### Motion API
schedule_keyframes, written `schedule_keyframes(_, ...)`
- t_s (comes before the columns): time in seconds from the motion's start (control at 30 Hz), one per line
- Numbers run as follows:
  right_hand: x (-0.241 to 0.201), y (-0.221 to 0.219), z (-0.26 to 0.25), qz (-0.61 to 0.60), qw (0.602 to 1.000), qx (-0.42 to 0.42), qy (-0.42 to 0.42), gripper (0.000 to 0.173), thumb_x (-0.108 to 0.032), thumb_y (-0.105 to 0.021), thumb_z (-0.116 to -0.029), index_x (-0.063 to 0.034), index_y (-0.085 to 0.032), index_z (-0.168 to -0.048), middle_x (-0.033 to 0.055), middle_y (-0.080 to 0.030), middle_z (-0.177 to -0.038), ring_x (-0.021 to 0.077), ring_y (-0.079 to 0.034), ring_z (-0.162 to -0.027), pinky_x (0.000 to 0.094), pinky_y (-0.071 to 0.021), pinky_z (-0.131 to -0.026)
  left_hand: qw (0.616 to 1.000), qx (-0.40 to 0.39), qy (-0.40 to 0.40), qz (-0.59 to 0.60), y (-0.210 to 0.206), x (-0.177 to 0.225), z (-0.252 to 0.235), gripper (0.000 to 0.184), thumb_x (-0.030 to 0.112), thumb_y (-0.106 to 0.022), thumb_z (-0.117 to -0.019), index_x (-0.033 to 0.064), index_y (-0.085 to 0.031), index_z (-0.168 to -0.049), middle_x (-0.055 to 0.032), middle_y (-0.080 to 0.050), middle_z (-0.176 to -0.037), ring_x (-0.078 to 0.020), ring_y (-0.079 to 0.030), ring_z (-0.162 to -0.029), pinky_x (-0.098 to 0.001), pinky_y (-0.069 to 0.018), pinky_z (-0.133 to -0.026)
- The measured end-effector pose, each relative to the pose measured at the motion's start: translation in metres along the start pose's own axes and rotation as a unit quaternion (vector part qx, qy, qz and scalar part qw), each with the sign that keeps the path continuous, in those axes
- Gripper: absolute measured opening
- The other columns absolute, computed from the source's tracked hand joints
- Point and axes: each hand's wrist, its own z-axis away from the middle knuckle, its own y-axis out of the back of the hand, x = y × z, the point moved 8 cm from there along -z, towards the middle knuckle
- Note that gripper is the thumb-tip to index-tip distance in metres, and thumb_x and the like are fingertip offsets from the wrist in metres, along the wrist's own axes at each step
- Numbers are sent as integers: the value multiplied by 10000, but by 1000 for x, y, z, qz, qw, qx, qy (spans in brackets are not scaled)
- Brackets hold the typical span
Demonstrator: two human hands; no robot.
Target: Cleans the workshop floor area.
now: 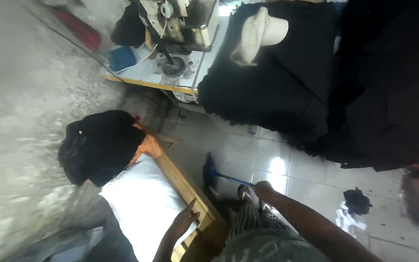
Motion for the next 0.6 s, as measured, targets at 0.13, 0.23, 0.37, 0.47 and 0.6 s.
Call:
schedule_keyframes(0.13,-12,-9,-36,20,999,-23,-28,434,-139,-412,-1093,-23,-466,-1507,297,-534,-1444,479,-503,-1356,642,-415,-1081,1000,17,27,0,5,-19,11,659,306,-528,-1078,93,-234,-1629,-199,-340,-1636,-358,-356,-1509,-505,-280,-1234)
schedule_keyframes(0.23,29,-13,-19,-71,992,-7,-109,418,-188,-416,-1098,6,-522,-1452,291,-537,-1444,463,-493,-1369,636,-400,-1096,998,25,36,35,-1,-33,12,687,293,-551,-1070,88,-214,-1632,-222,-347,-1626,-366,-370,-1500,-497,-295,-1229)
schedule_keyframes(0.37,142,-41,19,-120,969,32,-215,430,-221,-369,-1108,-13,-539,-1443,267,-582,-1408,443,-535,-1339,620,-426,-1081,997,20,27,71,-10,-32,3,754,253,-584,-1054,80,-144,-1641,-257,-353,-1610,-396,-405,-1472,-505,-336,-1209)
schedule_keyframes(0.47,217,-88,76,-138,949,12,-283,440,-183,-394,-1094,-10,-479,-1490,279,-568,-1421,460,-527,-1344,631,-421,-1085,997,18,8,78,-7,-13,-12,748,226,-589,-1050,77,-154,-1640,-278,-396,-1574,-405,-453,-1429,-505,-368,-1180)
schedule_keyframes(0.6,296,-161,148,-207,897,40,-388,415,-213,-411,-1098,24,-562,-1404,276,-591,-1395,447,-541,-1338,619,-430,-1084,999,10,-1,43,5,15,-32,752,247,-585,-1054,79,-145,-1641,-260,-370,-1599,-392,-415,-1463,-502,-352,-1197)
